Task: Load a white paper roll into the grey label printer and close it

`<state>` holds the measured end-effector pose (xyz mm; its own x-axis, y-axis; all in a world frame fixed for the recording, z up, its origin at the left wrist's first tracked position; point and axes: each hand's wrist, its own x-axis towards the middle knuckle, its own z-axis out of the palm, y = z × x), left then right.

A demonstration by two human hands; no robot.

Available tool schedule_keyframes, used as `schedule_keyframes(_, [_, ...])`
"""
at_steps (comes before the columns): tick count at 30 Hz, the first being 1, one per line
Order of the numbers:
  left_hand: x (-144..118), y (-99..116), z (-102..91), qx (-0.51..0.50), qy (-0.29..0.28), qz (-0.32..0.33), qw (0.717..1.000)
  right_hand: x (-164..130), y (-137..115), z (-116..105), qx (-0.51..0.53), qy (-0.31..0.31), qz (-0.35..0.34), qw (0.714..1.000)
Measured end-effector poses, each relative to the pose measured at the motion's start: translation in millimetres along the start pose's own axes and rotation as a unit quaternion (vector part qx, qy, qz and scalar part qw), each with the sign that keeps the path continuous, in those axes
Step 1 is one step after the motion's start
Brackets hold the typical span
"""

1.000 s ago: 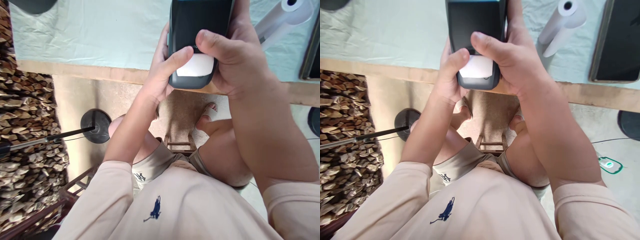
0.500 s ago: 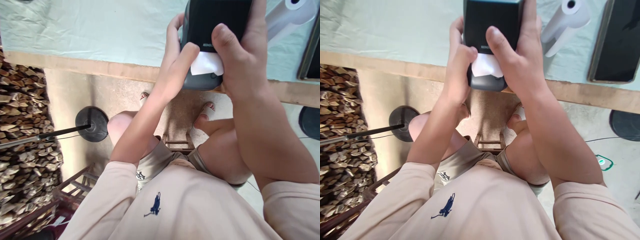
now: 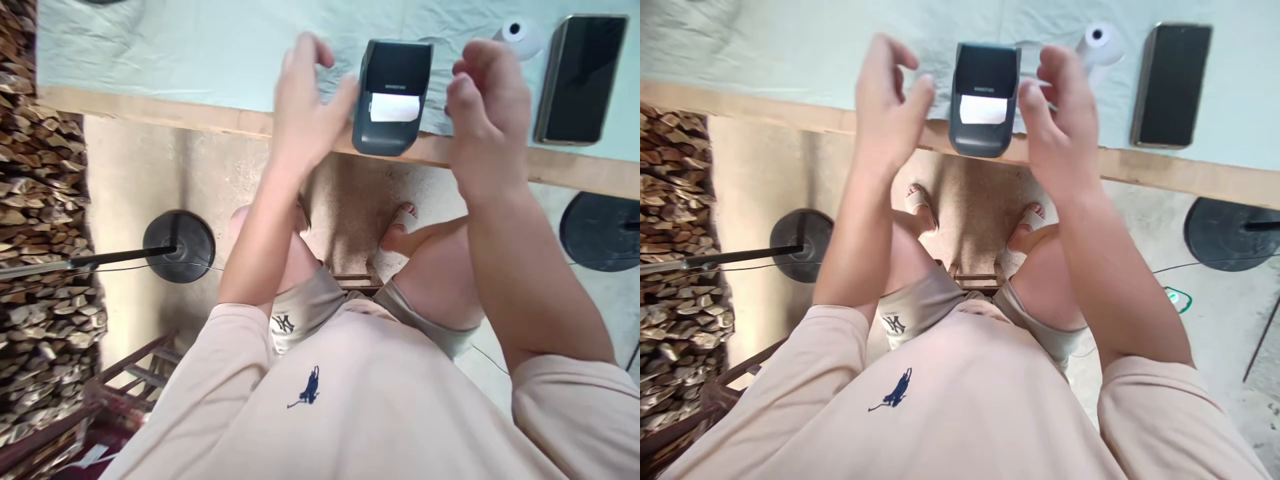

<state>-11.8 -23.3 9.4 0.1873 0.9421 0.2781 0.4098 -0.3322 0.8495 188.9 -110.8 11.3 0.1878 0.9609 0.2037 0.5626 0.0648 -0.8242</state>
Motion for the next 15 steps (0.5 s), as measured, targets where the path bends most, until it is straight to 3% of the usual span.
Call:
schedule_keyframes(4, [-54.2,-24.1,-64.2,-0.025,0.088,-0.019,0.996,-86.9,1.6,-66.4,0.009,0.095,0.049,0.994])
schedule_keyframes(5, [-75.1,-29.9,-80.7,-0.017,0.098,-0.037,0.994,-112.6,10.2,-84.0,-0.015,0.126,0.093,0.988])
schedule_keyframes(6, [-98.5,-35.5,-96.4,0.004,0.104,-0.067,0.992,-139.0,21.1,-100.6,-0.093,0.185,0.203,0.957])
schedule_keyframes(8, [-149.7,-46.1,-124.1,0.048,0.1,-0.139,0.984,-193.4,45.7,-128.3,-0.137,0.24,0.307,0.911])
schedule_keyframes(12, [-250.0,-66.6,-159.7,0.128,0.066,-0.307,0.941,-299.6,84.1,-157.5,-0.164,0.239,0.49,0.822])
schedule_keyframes(15, [-308.8,-79.9,-169.0,0.187,0.031,-0.426,0.885,-368.6,95.8,-158.7,-0.156,0.212,0.55,0.793])
